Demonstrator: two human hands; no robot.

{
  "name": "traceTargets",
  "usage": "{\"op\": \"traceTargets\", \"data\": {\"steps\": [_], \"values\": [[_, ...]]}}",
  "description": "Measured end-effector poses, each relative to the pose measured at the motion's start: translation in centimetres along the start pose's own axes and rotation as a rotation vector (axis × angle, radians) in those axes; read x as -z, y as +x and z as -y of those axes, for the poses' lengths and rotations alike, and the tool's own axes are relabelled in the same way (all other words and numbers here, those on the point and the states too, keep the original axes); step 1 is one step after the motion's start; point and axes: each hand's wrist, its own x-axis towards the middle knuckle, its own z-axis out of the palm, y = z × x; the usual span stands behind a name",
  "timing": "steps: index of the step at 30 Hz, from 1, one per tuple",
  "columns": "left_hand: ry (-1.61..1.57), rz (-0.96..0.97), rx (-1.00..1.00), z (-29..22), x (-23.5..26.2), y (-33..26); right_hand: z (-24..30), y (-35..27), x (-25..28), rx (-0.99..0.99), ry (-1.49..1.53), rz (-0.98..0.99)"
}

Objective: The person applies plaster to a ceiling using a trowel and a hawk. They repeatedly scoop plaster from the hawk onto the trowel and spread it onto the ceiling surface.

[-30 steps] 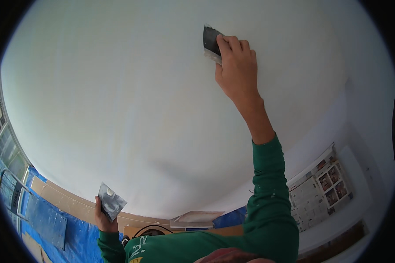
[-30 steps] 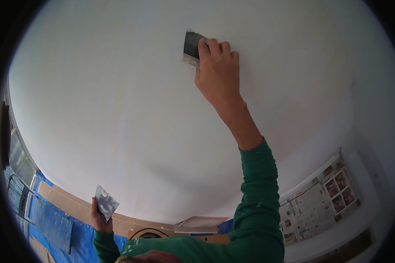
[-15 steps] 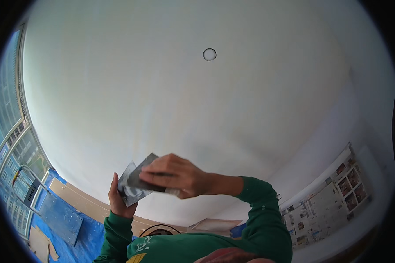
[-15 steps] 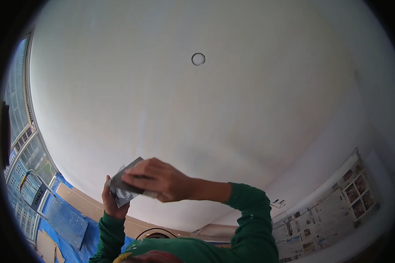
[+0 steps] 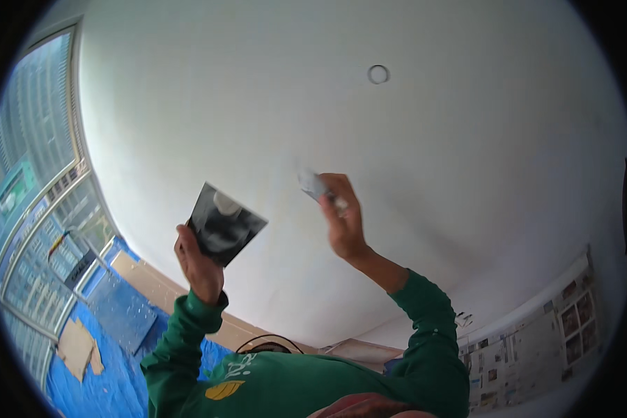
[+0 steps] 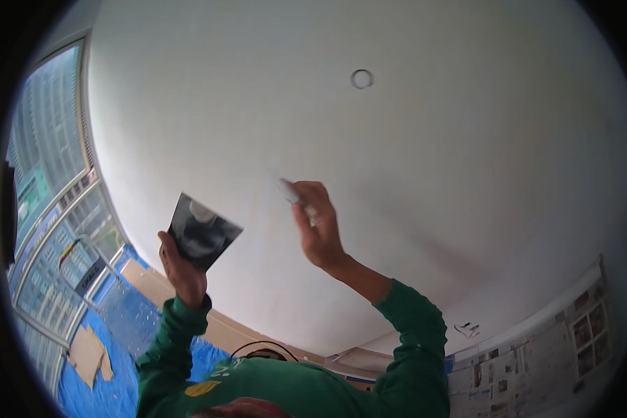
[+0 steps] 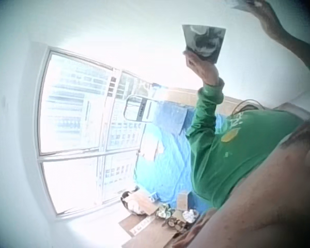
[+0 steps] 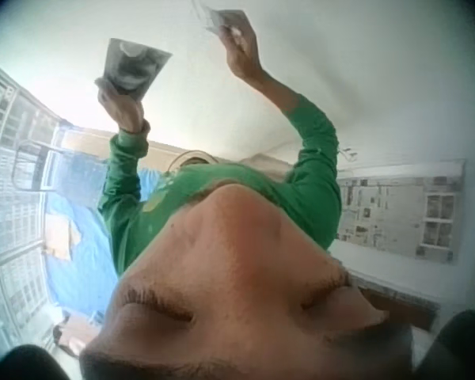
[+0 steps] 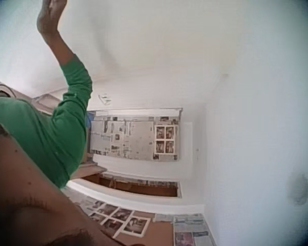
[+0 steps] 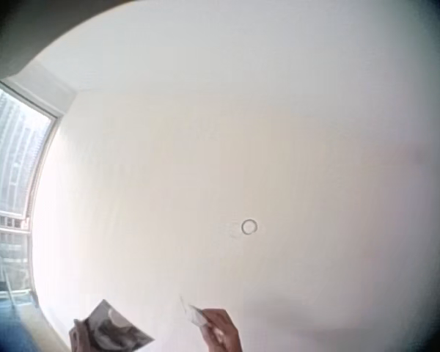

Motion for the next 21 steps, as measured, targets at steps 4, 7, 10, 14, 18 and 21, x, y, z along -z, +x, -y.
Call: {"op": "traceTargets", "data": {"steps": [4,7,10,14,18,21], "values": [[0.784,0.129,-0.984,1.1,0.7,2.7,7.8,-0.1,-2.1,-0.888,1.021,-0.126],[0.795,0.284,-1.417,1.1,0.6,4.2,8.7,-1.2,-2.4,-1.067,1.082,-0.035],[0.841,0.509,-1.476,0.2,0.2,4.4,9.5,-1.3,-2.5,-1.116,1.145,0.066],[1.009,0.591,-1.521,-0.4,1.6,5.5,12.5,0.6,-1.6,-1.125,1.152,0.202],[1.240,0.846,-1.530,-0.2,4.2,6.7,8.3,2.5,-0.3,-1.043,1.056,0.082],[1.342,0.990,-1.229,2.2,9.2,4.4,7.3,9.6,4.7,-0.770,0.994,0.036]]}}
